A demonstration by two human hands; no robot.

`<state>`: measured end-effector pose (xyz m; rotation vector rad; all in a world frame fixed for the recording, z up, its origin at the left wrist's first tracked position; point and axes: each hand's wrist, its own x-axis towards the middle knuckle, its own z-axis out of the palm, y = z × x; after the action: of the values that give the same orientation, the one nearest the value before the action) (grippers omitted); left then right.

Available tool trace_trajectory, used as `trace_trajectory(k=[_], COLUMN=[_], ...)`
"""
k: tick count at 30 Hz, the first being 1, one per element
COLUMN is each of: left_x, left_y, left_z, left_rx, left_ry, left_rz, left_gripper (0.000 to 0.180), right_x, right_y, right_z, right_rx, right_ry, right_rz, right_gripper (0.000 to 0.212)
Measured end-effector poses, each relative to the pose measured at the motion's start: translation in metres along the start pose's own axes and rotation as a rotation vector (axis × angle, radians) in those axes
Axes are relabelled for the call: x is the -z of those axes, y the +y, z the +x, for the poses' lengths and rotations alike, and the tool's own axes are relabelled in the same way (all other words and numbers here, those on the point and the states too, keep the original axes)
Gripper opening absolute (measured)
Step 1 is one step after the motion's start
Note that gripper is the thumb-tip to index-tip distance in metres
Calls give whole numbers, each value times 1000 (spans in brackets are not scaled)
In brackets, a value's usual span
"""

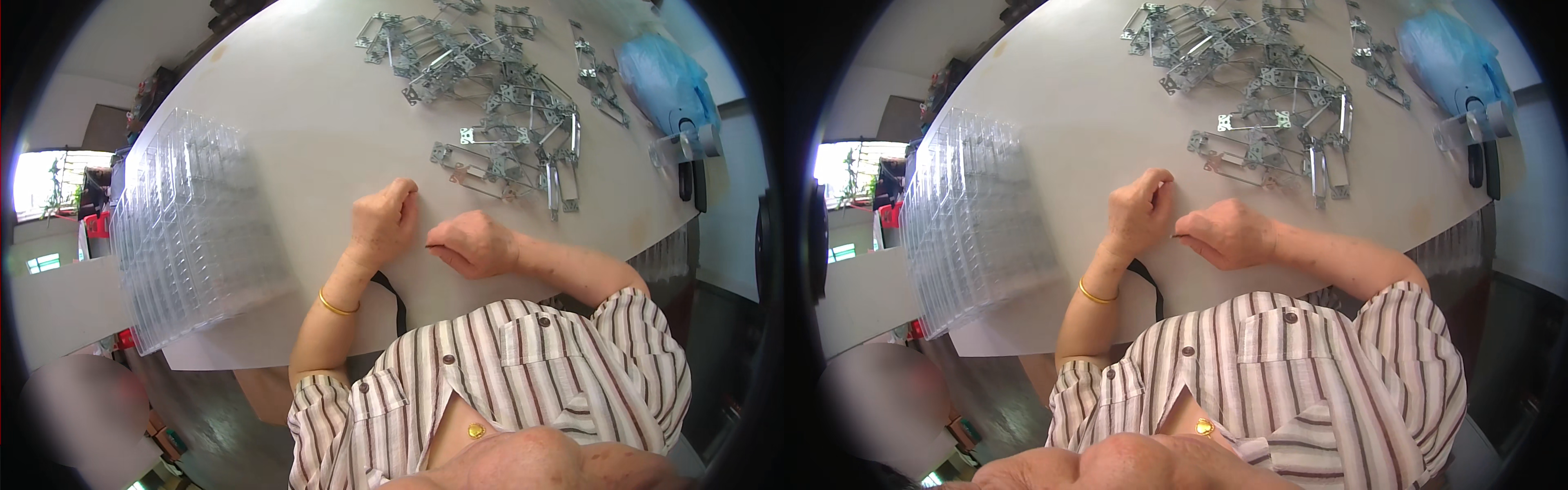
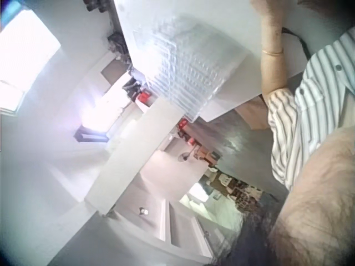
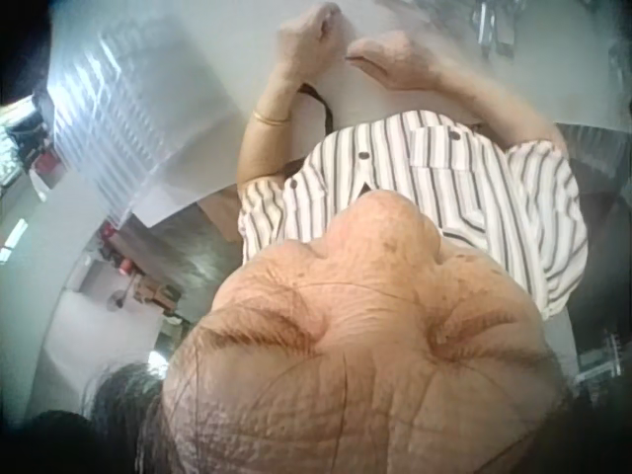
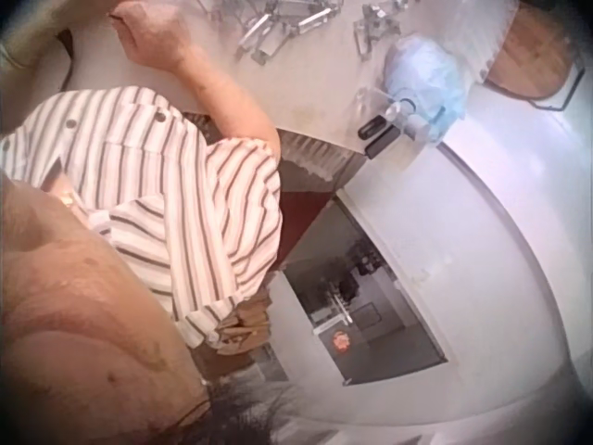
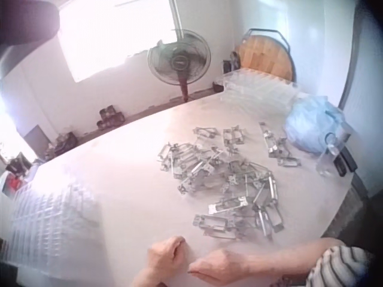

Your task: The person assembles metal brackets and other metal parts by hand, then places the assembled components into a plastic organizational tray.

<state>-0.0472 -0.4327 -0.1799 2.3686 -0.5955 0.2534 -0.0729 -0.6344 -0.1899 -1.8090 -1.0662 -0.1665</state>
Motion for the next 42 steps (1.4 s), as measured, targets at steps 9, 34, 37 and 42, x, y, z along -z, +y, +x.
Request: trace_trajectory(k=[9,34,37,42], left_x=[-5,32,30,22], left_y=[39,-8,-21,-20], left_z=[49,29,16,6], left_rx=[104,605,539,470], left_ry=[-34,117,73,100], left_rz=[-229,-1235,-1289,-1321], left_gripper=[14,14,15,13], right_x=[0,13,32,49], right_y=[-2,-5,-12,-15], right_z=[-2,10,28,53], right_rx=[113,-65,-153,-151], right_ry=[-192,25,101,364], right_rz=[-49,159,51,-68], right_gripper=[12,20,17,15])
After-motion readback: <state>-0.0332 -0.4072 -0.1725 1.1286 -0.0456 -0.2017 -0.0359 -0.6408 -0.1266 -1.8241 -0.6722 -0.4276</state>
